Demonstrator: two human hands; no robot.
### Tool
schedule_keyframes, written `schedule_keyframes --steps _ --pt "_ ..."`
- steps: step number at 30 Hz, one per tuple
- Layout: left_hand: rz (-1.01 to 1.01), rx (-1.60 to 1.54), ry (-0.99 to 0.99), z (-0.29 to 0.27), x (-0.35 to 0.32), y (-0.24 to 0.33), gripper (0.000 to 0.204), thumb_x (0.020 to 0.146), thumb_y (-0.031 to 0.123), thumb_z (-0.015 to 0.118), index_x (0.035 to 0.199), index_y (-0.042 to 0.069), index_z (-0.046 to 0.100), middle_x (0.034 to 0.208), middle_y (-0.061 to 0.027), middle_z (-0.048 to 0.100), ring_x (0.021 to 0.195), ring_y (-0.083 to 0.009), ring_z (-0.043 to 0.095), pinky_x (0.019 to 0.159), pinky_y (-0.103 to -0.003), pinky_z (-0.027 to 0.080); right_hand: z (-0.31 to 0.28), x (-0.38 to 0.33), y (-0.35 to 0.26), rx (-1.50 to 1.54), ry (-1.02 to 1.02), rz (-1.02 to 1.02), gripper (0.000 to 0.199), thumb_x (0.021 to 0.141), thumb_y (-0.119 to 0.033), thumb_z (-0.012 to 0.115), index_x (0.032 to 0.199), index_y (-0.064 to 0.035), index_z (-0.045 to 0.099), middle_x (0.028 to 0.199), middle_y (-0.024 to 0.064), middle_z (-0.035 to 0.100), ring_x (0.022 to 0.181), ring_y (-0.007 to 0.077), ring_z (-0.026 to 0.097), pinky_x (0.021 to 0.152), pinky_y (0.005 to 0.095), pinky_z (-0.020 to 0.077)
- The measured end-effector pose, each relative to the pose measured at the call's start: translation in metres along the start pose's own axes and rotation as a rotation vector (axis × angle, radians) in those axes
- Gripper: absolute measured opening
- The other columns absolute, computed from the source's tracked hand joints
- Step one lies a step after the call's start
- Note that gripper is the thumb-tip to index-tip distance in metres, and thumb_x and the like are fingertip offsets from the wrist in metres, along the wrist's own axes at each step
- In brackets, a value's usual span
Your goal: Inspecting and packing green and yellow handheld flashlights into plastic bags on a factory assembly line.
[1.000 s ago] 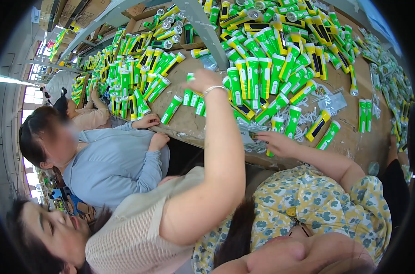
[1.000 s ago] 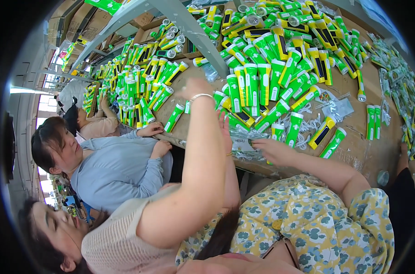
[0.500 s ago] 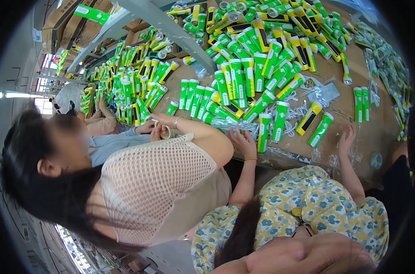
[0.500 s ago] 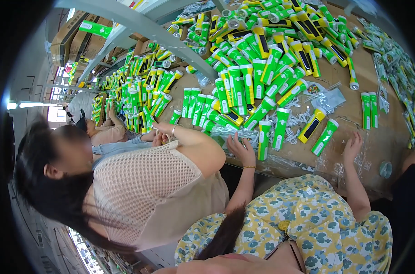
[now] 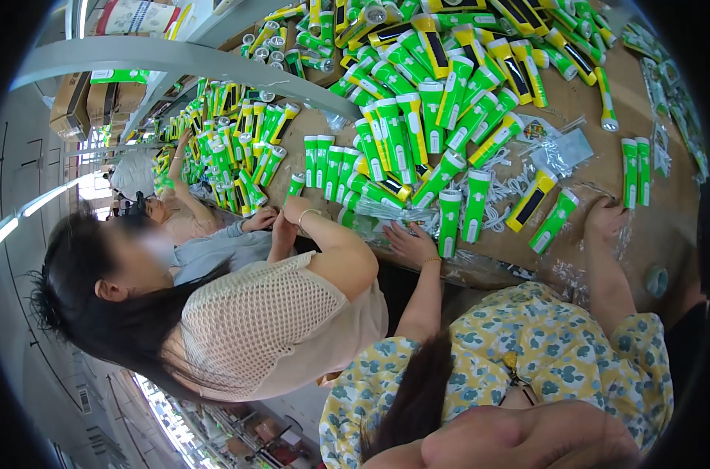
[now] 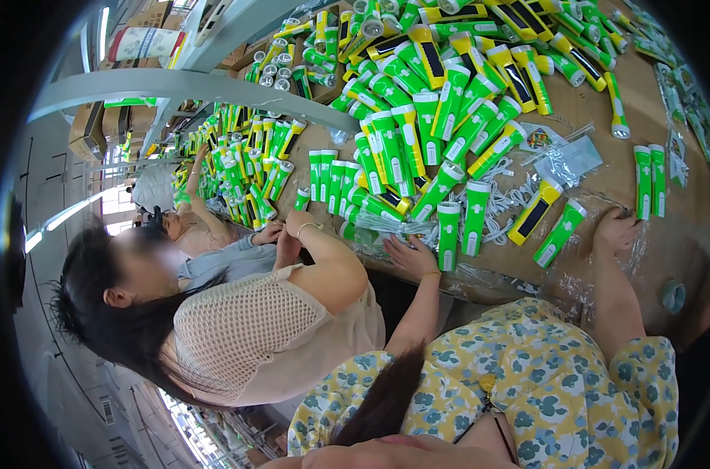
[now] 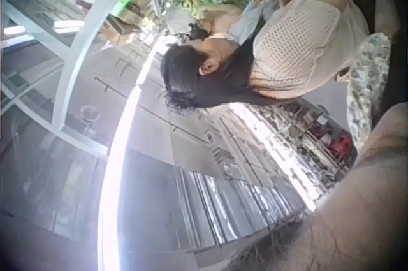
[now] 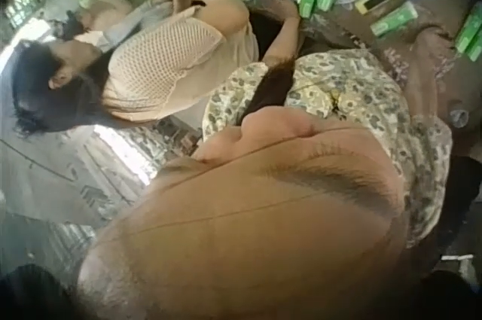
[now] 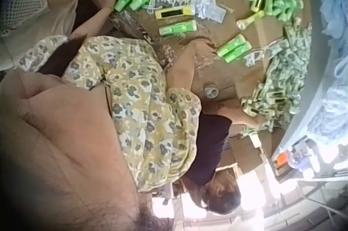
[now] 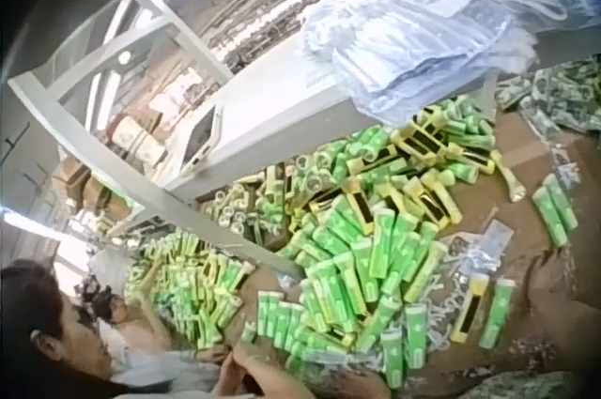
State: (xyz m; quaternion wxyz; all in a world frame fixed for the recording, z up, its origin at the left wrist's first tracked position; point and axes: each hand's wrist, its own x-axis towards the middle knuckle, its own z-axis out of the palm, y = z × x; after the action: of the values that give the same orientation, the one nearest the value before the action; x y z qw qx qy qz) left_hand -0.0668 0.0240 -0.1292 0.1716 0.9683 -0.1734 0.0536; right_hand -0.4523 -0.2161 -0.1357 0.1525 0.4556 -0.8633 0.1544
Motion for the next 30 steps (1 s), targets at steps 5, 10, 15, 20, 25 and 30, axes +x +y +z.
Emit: schedule_keyframes --steps 5,10,15,20,25,30 --pt "-0.041 0.037 -0.016 0.005 0.003 0.003 0.051 0.090 0.029 0.046 0.134 0.005 0.034 0.144 -0.0203 0.028 0.134 -0.0365 0.025 0.103 -0.056 0.023 0.019 0.003 0.015 -0.078 0.114 -0.097 0.045 0.082 -0.045 0.056 0.115 -0.0140 0.056 0.123 0.0137 0.052 0.111 0.0310 0.051 0.089 0.0502 0.0399" --pt "-0.063 0.202 0.021 0.016 0.008 0.007 0.053 0.091 0.030 0.040 0.136 0.004 0.028 0.145 -0.0202 0.024 0.135 -0.0365 0.022 0.104 -0.056 0.022 -0.006 0.027 0.028 -0.027 -0.003 -0.412 0.039 0.080 -0.041 0.060 0.103 -0.0084 0.062 0.106 0.0184 0.059 0.090 0.0367 0.059 0.076 0.0470 0.0483" --pt "-0.067 0.209 0.017 0.020 0.009 0.008 0.054 0.091 0.031 0.037 0.136 0.003 0.027 0.146 -0.0205 0.023 0.135 -0.0372 0.022 0.104 -0.056 0.022 -0.002 0.027 0.023 -0.051 0.020 -0.380 0.037 0.081 -0.039 0.059 0.100 -0.0079 0.063 0.106 0.0185 0.059 0.089 0.0360 0.059 0.076 0.0466 0.0482" --pt "-0.064 0.210 0.017 0.021 0.008 0.010 0.054 0.090 0.031 0.036 0.135 0.003 0.027 0.146 -0.0199 0.022 0.135 -0.0369 0.021 0.104 -0.055 0.022 -0.002 0.024 0.024 -0.140 0.060 -0.376 0.036 0.081 -0.038 0.057 0.101 -0.0086 0.063 0.107 0.0169 0.060 0.091 0.0350 0.059 0.076 0.0462 0.0480" --pt "-0.059 0.218 0.030 0.020 0.005 0.005 0.054 0.090 0.030 0.037 0.135 0.003 0.027 0.146 -0.0201 0.022 0.135 -0.0367 0.021 0.105 -0.054 0.021 0.000 0.023 0.027 -0.108 0.037 -0.389 0.036 0.081 -0.037 0.057 0.101 -0.0080 0.063 0.107 0.0168 0.059 0.091 0.0347 0.059 0.076 0.0462 0.0480" --pt "-0.063 0.220 0.004 0.022 0.005 0.008 0.055 0.090 0.030 0.036 0.136 0.003 0.026 0.146 -0.0202 0.021 0.135 -0.0369 0.020 0.105 -0.054 0.020 0.011 0.030 0.040 -0.100 0.053 -0.400 0.038 0.080 -0.039 0.057 0.101 -0.0070 0.063 0.108 0.0170 0.059 0.092 0.0353 0.059 0.075 0.0481 0.0477"
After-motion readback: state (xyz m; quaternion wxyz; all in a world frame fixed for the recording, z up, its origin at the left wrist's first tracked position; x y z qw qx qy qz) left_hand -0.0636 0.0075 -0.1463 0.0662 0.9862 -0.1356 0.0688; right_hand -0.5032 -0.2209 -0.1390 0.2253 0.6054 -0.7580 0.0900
